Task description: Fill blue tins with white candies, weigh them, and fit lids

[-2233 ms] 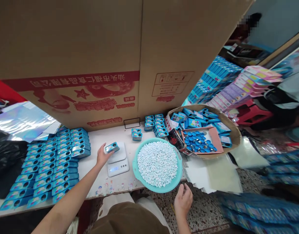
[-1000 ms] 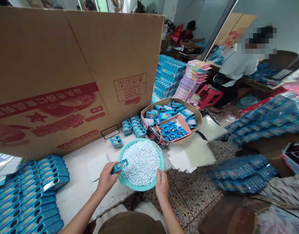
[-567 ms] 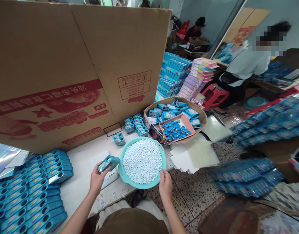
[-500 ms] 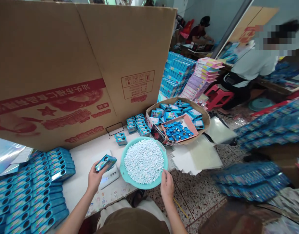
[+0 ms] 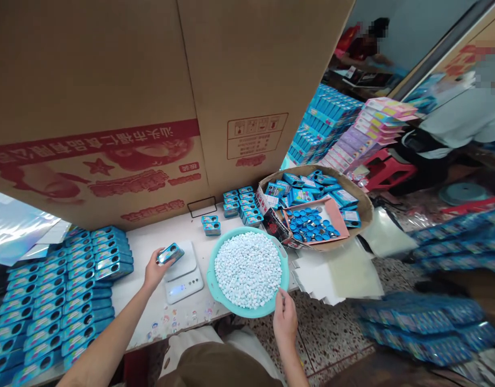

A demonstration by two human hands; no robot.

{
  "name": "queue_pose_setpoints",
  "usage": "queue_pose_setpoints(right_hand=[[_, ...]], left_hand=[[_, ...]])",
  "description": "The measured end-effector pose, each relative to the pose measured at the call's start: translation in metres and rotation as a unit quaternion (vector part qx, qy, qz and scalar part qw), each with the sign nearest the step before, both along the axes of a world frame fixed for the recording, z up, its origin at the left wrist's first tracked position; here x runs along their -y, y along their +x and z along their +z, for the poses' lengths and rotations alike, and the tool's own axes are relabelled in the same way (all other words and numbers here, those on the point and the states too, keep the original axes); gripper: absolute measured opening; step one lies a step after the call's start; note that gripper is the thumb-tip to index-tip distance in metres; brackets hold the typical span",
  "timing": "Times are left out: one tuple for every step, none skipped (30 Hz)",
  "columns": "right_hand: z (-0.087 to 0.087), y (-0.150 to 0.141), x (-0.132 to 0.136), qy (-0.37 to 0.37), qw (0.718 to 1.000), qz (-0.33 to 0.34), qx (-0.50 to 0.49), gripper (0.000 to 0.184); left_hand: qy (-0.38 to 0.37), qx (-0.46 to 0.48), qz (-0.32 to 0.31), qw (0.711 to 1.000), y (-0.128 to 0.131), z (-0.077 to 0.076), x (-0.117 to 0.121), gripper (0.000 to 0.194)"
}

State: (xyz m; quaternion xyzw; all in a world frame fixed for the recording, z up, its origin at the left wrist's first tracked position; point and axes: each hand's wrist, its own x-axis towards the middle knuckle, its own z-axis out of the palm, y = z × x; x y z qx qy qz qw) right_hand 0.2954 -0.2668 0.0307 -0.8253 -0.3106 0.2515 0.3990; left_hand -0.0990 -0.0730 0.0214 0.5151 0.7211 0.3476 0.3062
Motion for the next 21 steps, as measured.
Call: queue_pose_setpoints(right_hand=[[0.000,0.000,0.001,-0.003,1.000,-0.001,0.003,0.059],[0.000,0.001,0.001,-0.005,1.000,-0.003,0.006,0.058],[-0.001,0.001,0.002,-0.006,1.000,-0.005,0.010,0.058],[-0.001,0.002,0.002,-0.008,1.000,-0.006,0.014,0.058],[-0.002,0.002,0.001,-0.009,1.000,-0.008,0.017,0.059],[-0.002,0.002,0.001,-0.010,1.000,-0.007,0.019,0.059],[-0.002,0.001,-0.001,-0.010,1.000,-0.006,0.019,0.059],[-0.001,0.001,-0.002,-0.010,1.000,-0.002,0.018,0.060],[0.000,0.000,-0.005,-0.009,1.000,0.002,0.017,0.059],[0.001,-0.001,-0.007,-0.009,1.000,0.005,0.016,0.059],[0.002,-0.001,-0.010,-0.009,1.000,0.008,0.014,0.059],[0.004,-0.002,-0.013,-0.010,1.000,0.011,0.012,0.058],[0.006,-0.003,-0.016,-0.010,1.000,0.013,0.012,0.058],[0.007,-0.004,-0.019,-0.009,1.000,0.016,0.012,0.057],[0.008,-0.005,-0.021,-0.008,1.000,0.018,0.014,0.057],[0.009,-0.006,-0.023,-0.007,1.000,0.020,0.015,0.057],[0.010,-0.007,-0.024,-0.007,1.000,0.023,0.015,0.057],[0.011,-0.007,-0.025,-0.008,1.000,0.024,0.015,0.057],[0.011,-0.008,-0.025,-0.010,1.000,0.024,0.014,0.058],[0.011,-0.009,-0.025,-0.011,1.000,0.026,0.013,0.059],[0.011,-0.009,-0.024,-0.011,0.999,0.027,0.013,0.060]], left_hand=[[0.001,-0.004,-0.010,1.000,-0.003,-0.002,0.002,0.070],[0.002,-0.012,-0.019,1.000,-0.007,-0.003,0.006,0.077],[0.000,-0.022,-0.027,0.999,-0.011,-0.004,0.011,0.082],[-0.006,-0.033,-0.031,0.999,-0.015,-0.005,0.017,0.085],[-0.015,-0.042,-0.032,0.998,-0.019,-0.006,0.025,0.085],[-0.025,-0.049,-0.032,0.998,-0.022,-0.007,0.032,0.084],[-0.032,-0.053,-0.030,0.998,-0.026,-0.008,0.040,0.083],[-0.038,-0.055,-0.024,0.998,-0.029,-0.009,0.048,0.082],[-0.040,-0.055,-0.016,0.998,-0.032,-0.010,0.056,0.080],[-0.042,-0.053,-0.006,0.998,-0.034,-0.011,0.062,0.079],[-0.043,-0.050,0.005,0.998,-0.036,-0.012,0.068,0.078],[-0.045,-0.047,0.014,0.998,-0.038,-0.012,0.073,0.078],[-0.047,-0.043,0.023,0.998,-0.039,-0.013,0.078,0.077],[-0.049,-0.039,0.031,0.998,-0.040,-0.013,0.081,0.077],[-0.051,-0.035,0.036,0.997,-0.041,-0.013,0.083,0.077],[-0.051,-0.032,0.039,0.997,-0.041,-0.012,0.085,0.077],[-0.050,-0.030,0.041,0.997,-0.041,-0.011,0.086,0.076],[-0.049,-0.028,0.042,0.998,-0.041,-0.010,0.086,0.076],[-0.046,-0.025,0.043,0.998,-0.040,-0.008,0.085,0.075],[-0.042,-0.022,0.043,0.998,-0.039,-0.007,0.084,0.075],[-0.039,-0.018,0.043,0.998,-0.038,-0.005,0.082,0.074]])
